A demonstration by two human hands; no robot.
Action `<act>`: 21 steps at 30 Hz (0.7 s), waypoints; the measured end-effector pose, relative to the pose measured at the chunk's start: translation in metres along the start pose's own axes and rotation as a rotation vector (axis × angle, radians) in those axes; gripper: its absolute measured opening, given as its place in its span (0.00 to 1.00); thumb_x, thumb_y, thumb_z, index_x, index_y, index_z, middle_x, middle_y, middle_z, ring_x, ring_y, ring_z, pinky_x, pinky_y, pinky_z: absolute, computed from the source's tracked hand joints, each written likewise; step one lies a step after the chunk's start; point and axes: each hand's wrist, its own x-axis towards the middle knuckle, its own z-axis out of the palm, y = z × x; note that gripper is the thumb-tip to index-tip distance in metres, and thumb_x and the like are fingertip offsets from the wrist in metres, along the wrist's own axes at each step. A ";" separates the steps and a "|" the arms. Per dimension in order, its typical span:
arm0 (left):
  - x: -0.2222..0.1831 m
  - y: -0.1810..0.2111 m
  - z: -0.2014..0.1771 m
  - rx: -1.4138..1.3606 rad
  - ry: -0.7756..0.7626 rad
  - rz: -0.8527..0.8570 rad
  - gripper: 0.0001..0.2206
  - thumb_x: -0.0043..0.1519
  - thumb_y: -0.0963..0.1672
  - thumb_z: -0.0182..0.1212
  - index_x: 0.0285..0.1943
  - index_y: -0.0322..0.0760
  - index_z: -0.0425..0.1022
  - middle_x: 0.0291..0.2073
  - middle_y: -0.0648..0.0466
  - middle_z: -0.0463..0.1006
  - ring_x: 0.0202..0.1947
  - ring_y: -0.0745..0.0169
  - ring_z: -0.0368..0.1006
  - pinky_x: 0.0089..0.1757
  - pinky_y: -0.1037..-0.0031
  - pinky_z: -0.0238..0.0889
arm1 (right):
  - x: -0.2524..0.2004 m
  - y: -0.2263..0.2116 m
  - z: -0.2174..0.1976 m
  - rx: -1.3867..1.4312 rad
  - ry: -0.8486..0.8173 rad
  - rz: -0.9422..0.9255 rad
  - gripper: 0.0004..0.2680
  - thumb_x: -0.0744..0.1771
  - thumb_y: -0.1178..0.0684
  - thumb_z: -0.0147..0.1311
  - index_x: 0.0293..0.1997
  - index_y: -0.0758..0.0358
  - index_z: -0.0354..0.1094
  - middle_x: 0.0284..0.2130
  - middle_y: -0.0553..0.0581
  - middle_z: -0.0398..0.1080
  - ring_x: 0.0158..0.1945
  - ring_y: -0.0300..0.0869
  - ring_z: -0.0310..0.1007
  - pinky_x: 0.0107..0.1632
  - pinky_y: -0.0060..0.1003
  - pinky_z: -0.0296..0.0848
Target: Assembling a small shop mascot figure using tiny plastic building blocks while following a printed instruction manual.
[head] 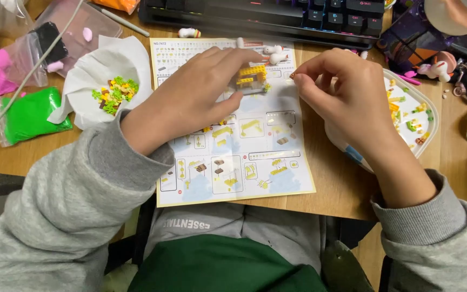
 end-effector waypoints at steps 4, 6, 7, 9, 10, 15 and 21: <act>-0.001 -0.004 0.002 0.014 0.002 0.007 0.19 0.62 0.39 0.53 0.63 0.32 0.58 0.54 0.40 0.71 0.50 0.43 0.68 0.48 0.60 0.59 | 0.001 0.006 0.000 -0.046 -0.043 -0.001 0.02 0.67 0.59 0.53 0.35 0.60 0.71 0.30 0.49 0.71 0.29 0.37 0.63 0.35 0.34 0.62; 0.000 -0.005 0.003 0.025 0.004 -0.020 0.23 0.59 0.42 0.57 0.63 0.33 0.58 0.55 0.40 0.70 0.50 0.42 0.67 0.48 0.60 0.58 | 0.000 0.008 -0.001 -0.087 -0.068 -0.039 0.02 0.68 0.58 0.53 0.36 0.60 0.69 0.26 0.50 0.67 0.29 0.39 0.62 0.37 0.37 0.60; 0.001 -0.003 0.003 0.024 0.003 -0.019 0.23 0.59 0.42 0.57 0.63 0.33 0.58 0.55 0.40 0.70 0.50 0.42 0.67 0.48 0.60 0.58 | 0.001 0.009 -0.002 -0.088 -0.068 -0.037 0.02 0.68 0.58 0.53 0.36 0.60 0.69 0.26 0.50 0.67 0.29 0.39 0.62 0.37 0.37 0.60; 0.002 0.000 0.003 0.024 -0.003 -0.036 0.32 0.55 0.49 0.66 0.64 0.32 0.56 0.62 0.41 0.66 0.54 0.41 0.65 0.52 0.60 0.55 | 0.000 0.009 -0.003 -0.136 -0.098 -0.056 0.02 0.67 0.58 0.53 0.35 0.60 0.70 0.27 0.52 0.67 0.31 0.43 0.62 0.38 0.40 0.60; 0.002 0.002 0.005 0.022 -0.005 -0.035 0.32 0.55 0.49 0.66 0.64 0.32 0.56 0.62 0.41 0.66 0.54 0.41 0.65 0.52 0.60 0.55 | 0.000 0.010 -0.003 -0.135 -0.099 -0.053 0.02 0.67 0.58 0.53 0.35 0.60 0.70 0.27 0.52 0.67 0.31 0.43 0.62 0.38 0.40 0.60; 0.002 0.014 0.007 0.119 -0.031 -0.129 0.53 0.42 0.57 0.81 0.69 0.34 0.48 0.55 0.42 0.69 0.51 0.40 0.63 0.49 0.57 0.55 | 0.000 0.008 -0.006 -0.163 -0.188 -0.169 0.02 0.66 0.55 0.60 0.34 0.58 0.72 0.27 0.51 0.67 0.29 0.42 0.64 0.42 0.39 0.59; 0.000 0.014 0.009 0.174 -0.036 -0.124 0.62 0.35 0.60 0.83 0.73 0.34 0.44 0.56 0.41 0.67 0.53 0.41 0.62 0.51 0.59 0.55 | 0.000 0.001 -0.017 -0.187 -0.292 -0.191 0.01 0.63 0.54 0.61 0.33 0.53 0.75 0.30 0.52 0.66 0.35 0.45 0.60 0.46 0.40 0.57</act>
